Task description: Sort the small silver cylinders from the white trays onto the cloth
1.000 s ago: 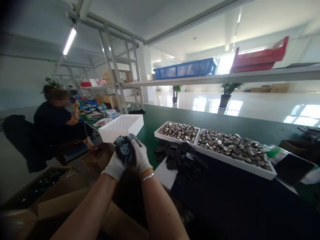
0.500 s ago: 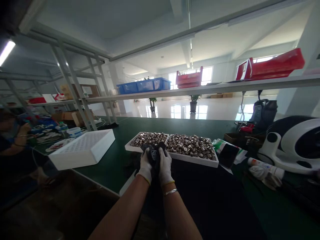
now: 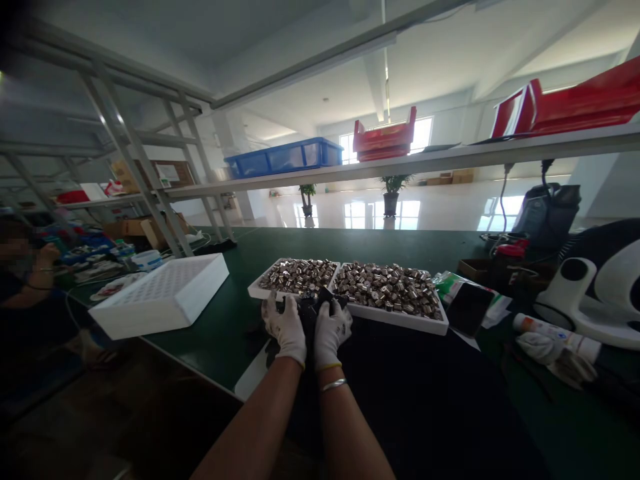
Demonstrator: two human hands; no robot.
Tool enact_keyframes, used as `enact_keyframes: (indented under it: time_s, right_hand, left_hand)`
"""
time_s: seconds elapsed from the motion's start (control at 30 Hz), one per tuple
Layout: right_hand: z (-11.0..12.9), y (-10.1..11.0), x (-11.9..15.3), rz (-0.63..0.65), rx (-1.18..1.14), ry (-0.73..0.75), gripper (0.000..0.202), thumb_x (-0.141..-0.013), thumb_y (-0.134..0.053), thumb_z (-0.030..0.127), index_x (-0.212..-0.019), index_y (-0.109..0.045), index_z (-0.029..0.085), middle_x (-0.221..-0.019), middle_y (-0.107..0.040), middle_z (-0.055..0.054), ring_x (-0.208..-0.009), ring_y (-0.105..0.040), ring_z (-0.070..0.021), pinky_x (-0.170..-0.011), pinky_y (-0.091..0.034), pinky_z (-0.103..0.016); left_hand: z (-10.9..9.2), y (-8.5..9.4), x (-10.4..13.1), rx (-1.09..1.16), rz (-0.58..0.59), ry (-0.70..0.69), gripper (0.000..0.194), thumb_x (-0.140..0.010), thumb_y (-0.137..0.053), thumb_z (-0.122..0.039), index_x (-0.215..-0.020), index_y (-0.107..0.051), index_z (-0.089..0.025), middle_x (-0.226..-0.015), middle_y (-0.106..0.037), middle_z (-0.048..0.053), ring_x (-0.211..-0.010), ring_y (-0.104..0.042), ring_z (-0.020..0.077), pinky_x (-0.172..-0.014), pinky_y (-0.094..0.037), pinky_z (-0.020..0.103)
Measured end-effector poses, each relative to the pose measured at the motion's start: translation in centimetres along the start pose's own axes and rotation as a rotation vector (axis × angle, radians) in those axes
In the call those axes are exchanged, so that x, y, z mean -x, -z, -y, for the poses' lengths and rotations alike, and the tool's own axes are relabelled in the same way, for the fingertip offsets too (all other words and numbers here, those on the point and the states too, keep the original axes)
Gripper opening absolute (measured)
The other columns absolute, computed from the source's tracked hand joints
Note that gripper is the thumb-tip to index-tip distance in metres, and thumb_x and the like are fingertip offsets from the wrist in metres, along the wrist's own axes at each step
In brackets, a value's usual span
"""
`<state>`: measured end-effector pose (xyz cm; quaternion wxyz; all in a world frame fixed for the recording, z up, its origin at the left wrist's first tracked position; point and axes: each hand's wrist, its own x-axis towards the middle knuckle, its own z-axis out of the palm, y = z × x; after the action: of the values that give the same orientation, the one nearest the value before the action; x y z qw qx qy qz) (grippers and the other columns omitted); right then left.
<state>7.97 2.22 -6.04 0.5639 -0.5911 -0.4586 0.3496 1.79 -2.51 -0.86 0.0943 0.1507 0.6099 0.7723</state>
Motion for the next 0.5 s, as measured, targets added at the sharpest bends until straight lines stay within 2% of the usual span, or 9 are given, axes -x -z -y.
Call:
enact_keyframes:
  time_s: [0.17,0.33,0.43,0.5]
  right_hand:
    - [1.9,-0.2,1.5,0.03,0.234,0.183,0.036,-0.093,-0.064,0.023,-0.128,-0.075,0.024,-0.141,-0.064,-0.014,-0.142,-0.044,-0.0378,-0.118,-0.025,-0.065]
    - [1.7,0.0,2.0,0.113,0.306,0.368,0.029,-0.094,-0.061,0.033,-0.115,-0.08,0.029,-0.141,-0.067,-0.007,-0.143,-0.042,-0.0377,-0.12,-0.014,-0.07]
    - [1.3,0.3,2.2,0.138,0.297,0.452,0.037,-0.101,-0.049,0.036,-0.12,-0.078,0.025,-0.141,-0.067,-0.009,-0.141,-0.047,-0.0348,-0.119,-0.028,-0.063]
    - [1.2,0.4,2.7,0.175,0.292,0.517,0.04,-0.103,-0.045,0.035,-0.121,-0.078,0.022,-0.139,-0.069,-0.011,-0.137,-0.053,-0.0325,-0.118,-0.034,-0.058]
  left_hand:
    - [0.6,1.7,-1.4,-0.128,-0.14,-0.079,0.033,-0.097,-0.058,-0.025,-0.129,-0.068,-0.027,-0.159,-0.051,0.012,-0.158,-0.033,0.0285,-0.133,-0.014,0.045]
    - [2.6,2.7,-3.2,-0.186,-0.274,-0.072,0.028,-0.104,-0.057,-0.031,-0.127,-0.068,-0.019,-0.148,-0.059,0.013,-0.148,-0.046,0.0318,-0.127,-0.027,0.059]
    - [4.0,3.0,-4.0,-0.207,-0.328,-0.06,0.03,-0.107,-0.056,-0.037,-0.129,-0.067,-0.02,-0.145,-0.06,0.012,-0.143,-0.051,0.0307,-0.124,-0.033,0.059]
    - [5.0,3.3,-4.2,-0.219,-0.325,-0.064,0.031,-0.107,-0.056,-0.039,-0.13,-0.066,-0.02,-0.144,-0.061,0.012,-0.142,-0.052,0.0305,-0.123,-0.036,0.059]
